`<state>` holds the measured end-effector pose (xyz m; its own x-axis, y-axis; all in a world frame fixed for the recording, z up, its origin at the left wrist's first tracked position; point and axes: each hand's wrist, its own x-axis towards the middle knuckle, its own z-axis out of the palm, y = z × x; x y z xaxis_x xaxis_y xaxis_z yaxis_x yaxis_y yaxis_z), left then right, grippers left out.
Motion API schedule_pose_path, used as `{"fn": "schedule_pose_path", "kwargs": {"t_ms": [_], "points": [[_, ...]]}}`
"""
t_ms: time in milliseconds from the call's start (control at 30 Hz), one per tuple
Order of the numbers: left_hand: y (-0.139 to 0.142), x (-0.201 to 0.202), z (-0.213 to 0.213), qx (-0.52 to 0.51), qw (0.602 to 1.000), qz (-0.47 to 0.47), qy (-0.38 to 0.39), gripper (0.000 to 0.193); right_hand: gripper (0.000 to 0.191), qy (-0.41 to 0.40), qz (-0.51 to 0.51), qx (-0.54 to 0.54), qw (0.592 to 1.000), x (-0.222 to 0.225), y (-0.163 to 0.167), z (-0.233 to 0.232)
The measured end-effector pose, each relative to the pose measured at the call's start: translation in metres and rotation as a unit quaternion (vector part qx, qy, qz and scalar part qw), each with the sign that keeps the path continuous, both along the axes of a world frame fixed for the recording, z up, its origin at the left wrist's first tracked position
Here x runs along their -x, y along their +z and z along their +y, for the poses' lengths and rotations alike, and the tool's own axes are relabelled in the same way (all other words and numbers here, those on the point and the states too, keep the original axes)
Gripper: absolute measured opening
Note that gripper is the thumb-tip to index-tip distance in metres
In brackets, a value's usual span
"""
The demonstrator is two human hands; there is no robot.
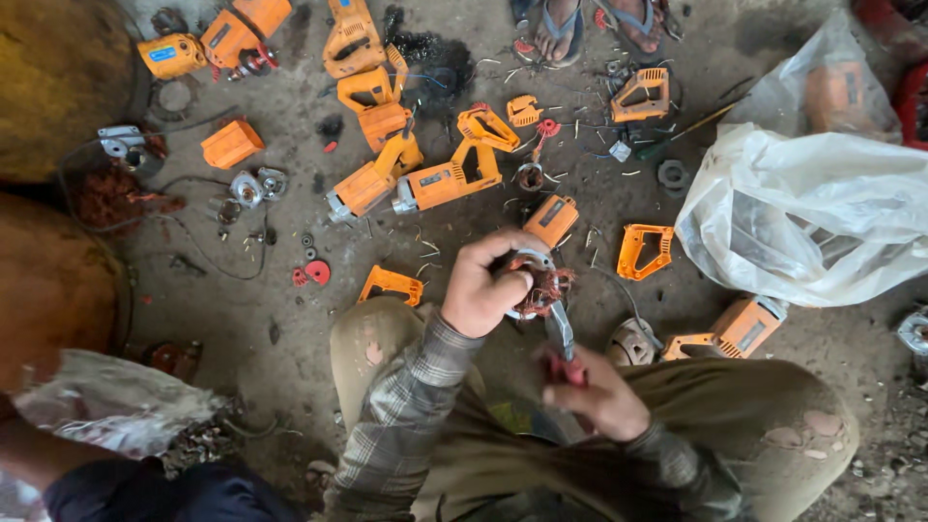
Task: The person sits on the ground holding a motor stator in one hand and uses pliers to pull and strip copper windings out of the stator core, working through one stator after another and setting processed stators aside among scattered power tool parts.
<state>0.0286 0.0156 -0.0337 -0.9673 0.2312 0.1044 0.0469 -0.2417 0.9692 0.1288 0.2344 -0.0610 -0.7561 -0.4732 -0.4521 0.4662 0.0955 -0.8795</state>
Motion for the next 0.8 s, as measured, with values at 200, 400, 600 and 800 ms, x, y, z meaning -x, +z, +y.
{"fn": "schedule_pose_path", "kwargs": {"t_ms": [200, 400, 600, 800], "points": [[0.022, -0.004, -0.014, 0.146, 0.976, 0.156, 0.034, 0.032, 0.038, -0.008, 0.114, -0.129, 0.985, 0.006, 0.014, 0.004], [0.032, -0.004, -0.017, 0.211, 0.949, 0.231, 0.034, 0.039, 0.024, 0.054, 0.262, -0.171, 0.948, 0.015, 0.027, 0.013], [0.031, -0.003, -0.016, 0.242, 0.933, 0.261, 0.051, 0.040, 0.024, 0.047, 0.168, -0.171, 0.970, 0.017, 0.037, 0.003], [0.035, -0.002, -0.013, 0.290, 0.908, 0.298, 0.048, 0.039, 0.025, 0.038, 0.190, -0.206, 0.959, 0.022, 0.043, -0.002]]}}
